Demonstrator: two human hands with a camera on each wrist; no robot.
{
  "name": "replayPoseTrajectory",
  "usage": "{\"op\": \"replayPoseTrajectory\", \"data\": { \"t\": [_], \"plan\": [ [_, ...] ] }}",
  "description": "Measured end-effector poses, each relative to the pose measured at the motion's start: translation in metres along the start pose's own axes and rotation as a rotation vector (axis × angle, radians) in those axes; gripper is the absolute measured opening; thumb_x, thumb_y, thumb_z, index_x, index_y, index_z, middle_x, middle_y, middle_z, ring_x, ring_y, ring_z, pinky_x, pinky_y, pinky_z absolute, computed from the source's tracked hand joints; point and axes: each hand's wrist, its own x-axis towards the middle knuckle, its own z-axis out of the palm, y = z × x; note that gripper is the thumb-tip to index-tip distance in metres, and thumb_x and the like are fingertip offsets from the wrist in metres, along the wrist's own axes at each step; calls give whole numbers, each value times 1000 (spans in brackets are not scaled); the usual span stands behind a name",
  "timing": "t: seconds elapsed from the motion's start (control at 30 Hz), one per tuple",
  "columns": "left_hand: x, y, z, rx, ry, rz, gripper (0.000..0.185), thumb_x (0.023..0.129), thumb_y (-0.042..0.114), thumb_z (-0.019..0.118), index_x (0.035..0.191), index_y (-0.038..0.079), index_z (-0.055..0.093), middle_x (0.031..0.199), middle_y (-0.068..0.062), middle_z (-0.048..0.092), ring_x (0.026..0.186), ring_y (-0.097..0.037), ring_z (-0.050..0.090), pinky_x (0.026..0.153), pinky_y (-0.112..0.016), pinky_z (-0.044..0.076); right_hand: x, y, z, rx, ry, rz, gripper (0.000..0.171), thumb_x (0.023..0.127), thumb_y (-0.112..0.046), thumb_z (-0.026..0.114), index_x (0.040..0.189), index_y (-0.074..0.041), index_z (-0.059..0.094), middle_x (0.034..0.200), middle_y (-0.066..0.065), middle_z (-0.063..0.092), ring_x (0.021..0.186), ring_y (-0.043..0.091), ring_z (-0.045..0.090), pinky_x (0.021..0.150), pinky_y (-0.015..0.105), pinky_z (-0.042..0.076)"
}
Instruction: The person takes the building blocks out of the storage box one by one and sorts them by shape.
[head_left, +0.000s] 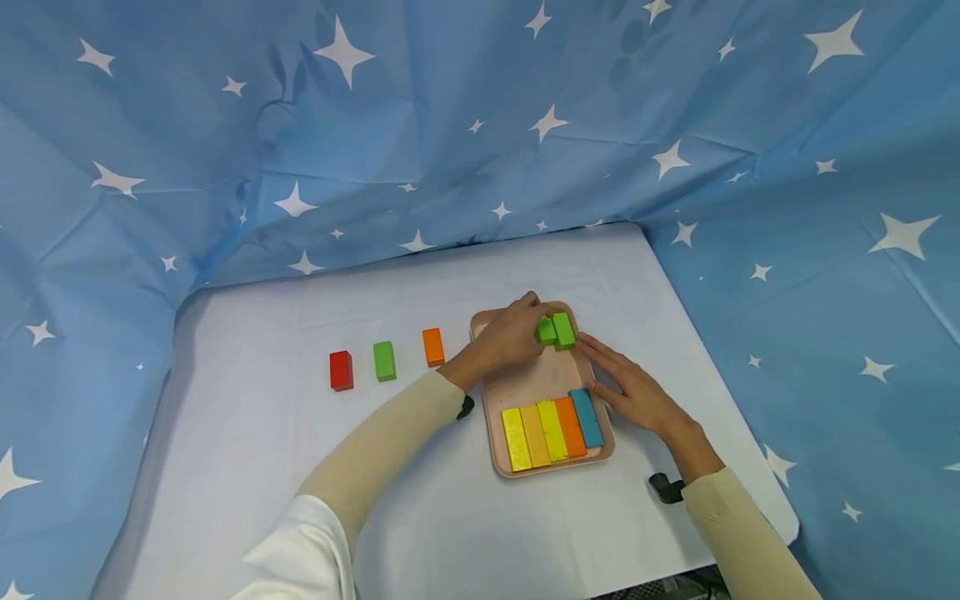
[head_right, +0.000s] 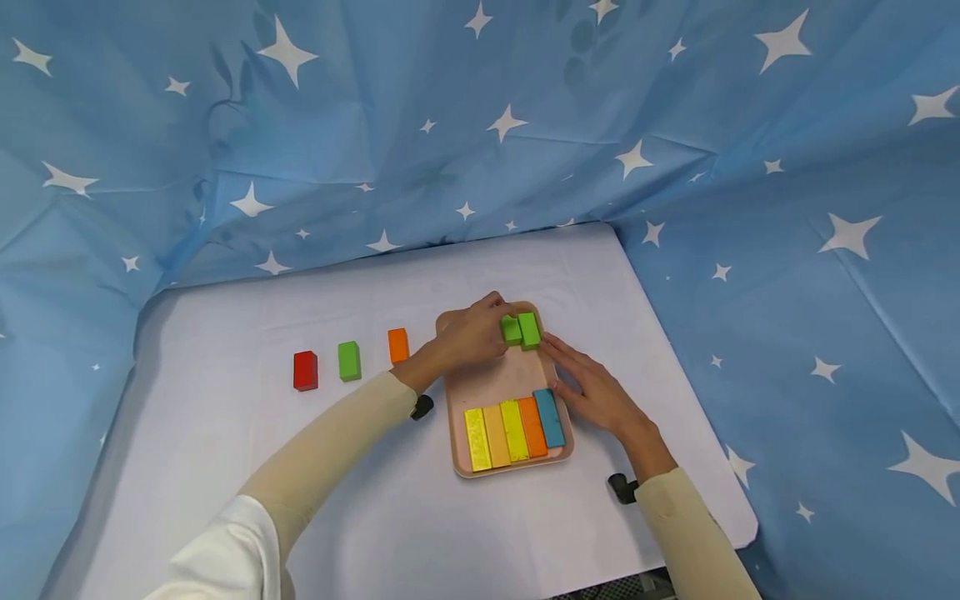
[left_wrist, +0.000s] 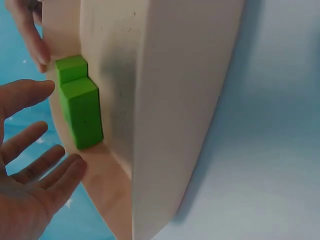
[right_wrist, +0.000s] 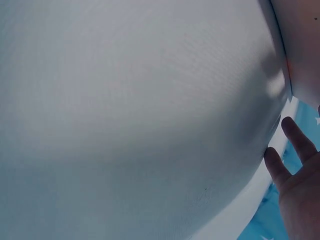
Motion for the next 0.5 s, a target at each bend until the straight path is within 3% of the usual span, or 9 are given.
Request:
{"op": "replayPoseTrajectory", "data": {
  "t": [0.23,0.5],
  "plan": [
    [9,3,7,80,-25,-12,55,92,10,73,145,17,59,127,-3,55,103,-18,52,87,-29,50,-1,1,-1,3,3,-14,66,105,-28,60,165,-24,32,174,-3,21,158,35,28,120,67,29],
    [18,12,14,302,-44,-30,46,94,17,72,138,16,61,128,-2,56,107,-22,53,98,-40,48,-2,0,-2,12,5,-5,65,105,-28,60,165,-25,33,174,-3,22,157,34,29,120,66,29]
  ]
}}
